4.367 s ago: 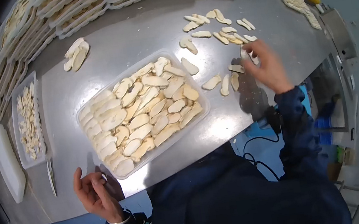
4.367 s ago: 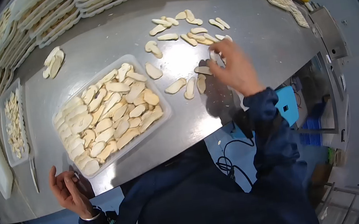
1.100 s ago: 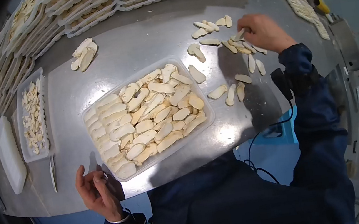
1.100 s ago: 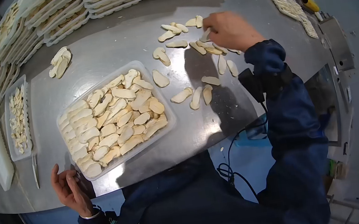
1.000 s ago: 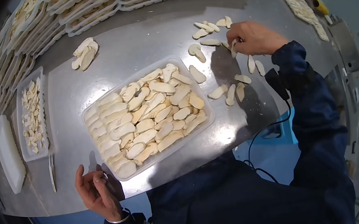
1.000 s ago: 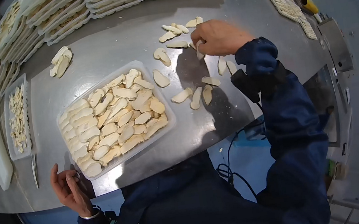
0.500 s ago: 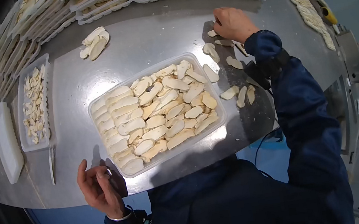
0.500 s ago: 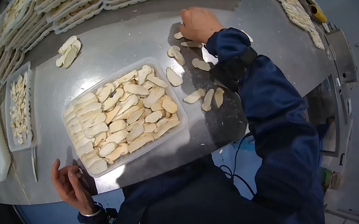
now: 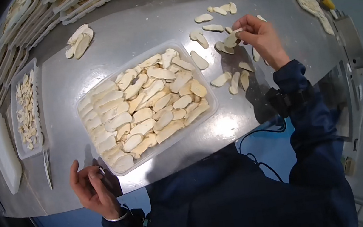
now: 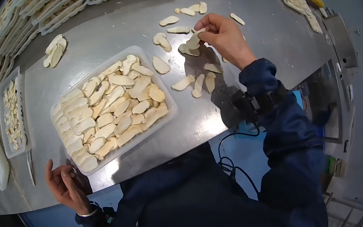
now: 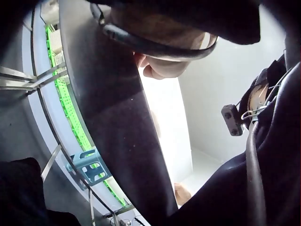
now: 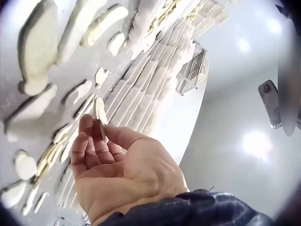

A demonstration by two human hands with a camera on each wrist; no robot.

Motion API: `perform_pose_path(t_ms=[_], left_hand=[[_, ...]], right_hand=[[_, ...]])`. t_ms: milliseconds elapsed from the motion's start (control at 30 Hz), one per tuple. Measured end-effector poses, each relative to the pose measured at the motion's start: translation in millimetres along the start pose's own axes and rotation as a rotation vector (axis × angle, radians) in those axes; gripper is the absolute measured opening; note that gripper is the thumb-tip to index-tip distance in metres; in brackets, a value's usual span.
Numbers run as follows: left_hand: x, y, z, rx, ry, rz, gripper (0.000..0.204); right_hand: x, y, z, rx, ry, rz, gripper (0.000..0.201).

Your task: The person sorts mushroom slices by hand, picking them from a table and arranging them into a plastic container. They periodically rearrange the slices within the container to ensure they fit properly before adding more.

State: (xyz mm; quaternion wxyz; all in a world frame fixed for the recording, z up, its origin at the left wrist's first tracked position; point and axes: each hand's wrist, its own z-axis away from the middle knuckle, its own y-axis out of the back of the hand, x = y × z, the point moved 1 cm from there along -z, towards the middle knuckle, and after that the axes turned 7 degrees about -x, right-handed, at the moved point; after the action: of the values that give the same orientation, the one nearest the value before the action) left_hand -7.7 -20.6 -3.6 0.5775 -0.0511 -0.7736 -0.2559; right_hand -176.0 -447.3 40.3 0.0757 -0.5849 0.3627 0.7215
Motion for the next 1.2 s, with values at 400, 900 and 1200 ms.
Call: perform_pose_path(t_ms=[400,900,1200], left_hand=[[-4,1,0,-0.012,-0.035,0.004,0.036],[-1,2,-1,-0.010,-0.018,0.008,0.038],[1,2,-1,-0.013,-0.041,0.009,0.038]], right_hand=[[13,-6,33,0.100,0.350,0.616,0.014],[10,-16,32,0.105,0.154,0.797,0.017],[9,-15,30,0.090,0.057,0.753,0.020]])
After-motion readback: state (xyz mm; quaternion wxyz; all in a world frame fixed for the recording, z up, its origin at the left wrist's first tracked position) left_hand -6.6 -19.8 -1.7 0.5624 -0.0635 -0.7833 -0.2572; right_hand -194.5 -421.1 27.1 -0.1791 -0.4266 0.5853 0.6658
